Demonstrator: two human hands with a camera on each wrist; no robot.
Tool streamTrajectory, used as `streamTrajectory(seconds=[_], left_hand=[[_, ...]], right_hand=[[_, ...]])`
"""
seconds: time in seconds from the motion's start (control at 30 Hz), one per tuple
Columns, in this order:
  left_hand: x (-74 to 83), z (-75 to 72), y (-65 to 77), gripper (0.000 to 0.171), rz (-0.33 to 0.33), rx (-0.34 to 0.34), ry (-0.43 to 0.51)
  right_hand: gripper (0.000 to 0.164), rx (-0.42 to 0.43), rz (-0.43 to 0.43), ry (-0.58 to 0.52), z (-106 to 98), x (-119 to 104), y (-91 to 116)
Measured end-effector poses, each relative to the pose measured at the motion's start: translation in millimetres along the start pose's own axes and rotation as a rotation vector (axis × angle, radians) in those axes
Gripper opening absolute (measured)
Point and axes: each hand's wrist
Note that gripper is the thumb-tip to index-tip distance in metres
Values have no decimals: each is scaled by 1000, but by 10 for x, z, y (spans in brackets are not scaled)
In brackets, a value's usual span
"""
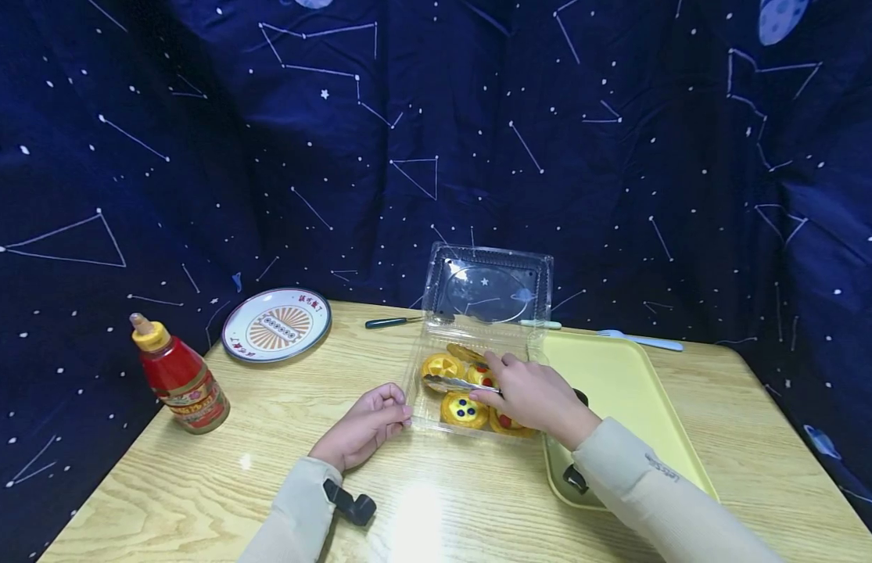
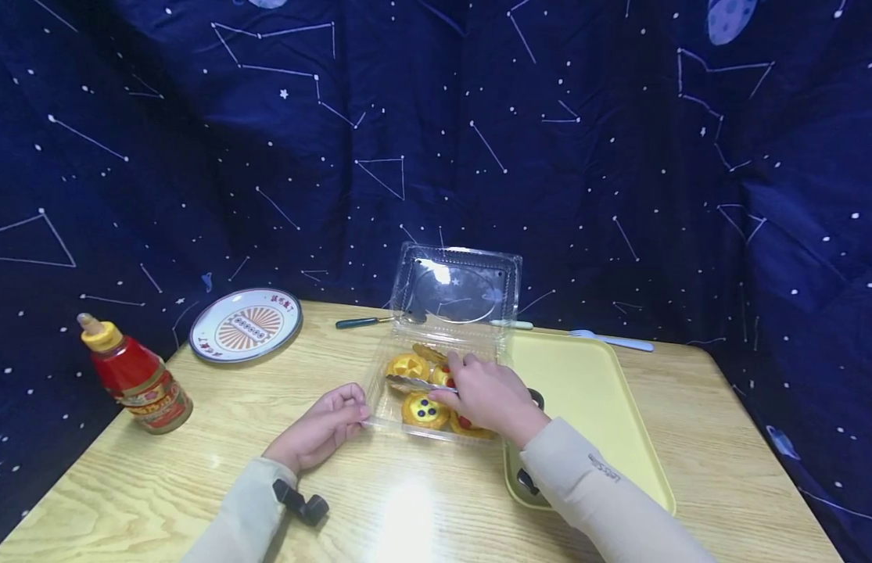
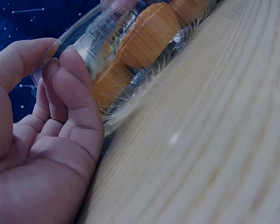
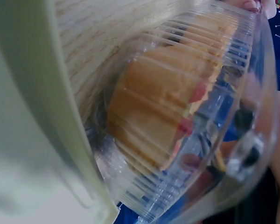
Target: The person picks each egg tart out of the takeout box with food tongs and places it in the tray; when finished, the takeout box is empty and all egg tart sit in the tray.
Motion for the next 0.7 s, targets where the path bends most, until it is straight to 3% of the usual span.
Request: streamTrajectory(seconds=[0.7], left_hand=[[19, 15, 3, 13, -3, -13, -19]], right_hand=[[65, -36, 58, 69, 50, -123, -79]])
Point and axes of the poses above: each hand's wrist, its own y-axis away from the middle knuckle, its own z-axis out of the palm, x = y × z, and after that the axes turned 14 degrees about -y, right-handed
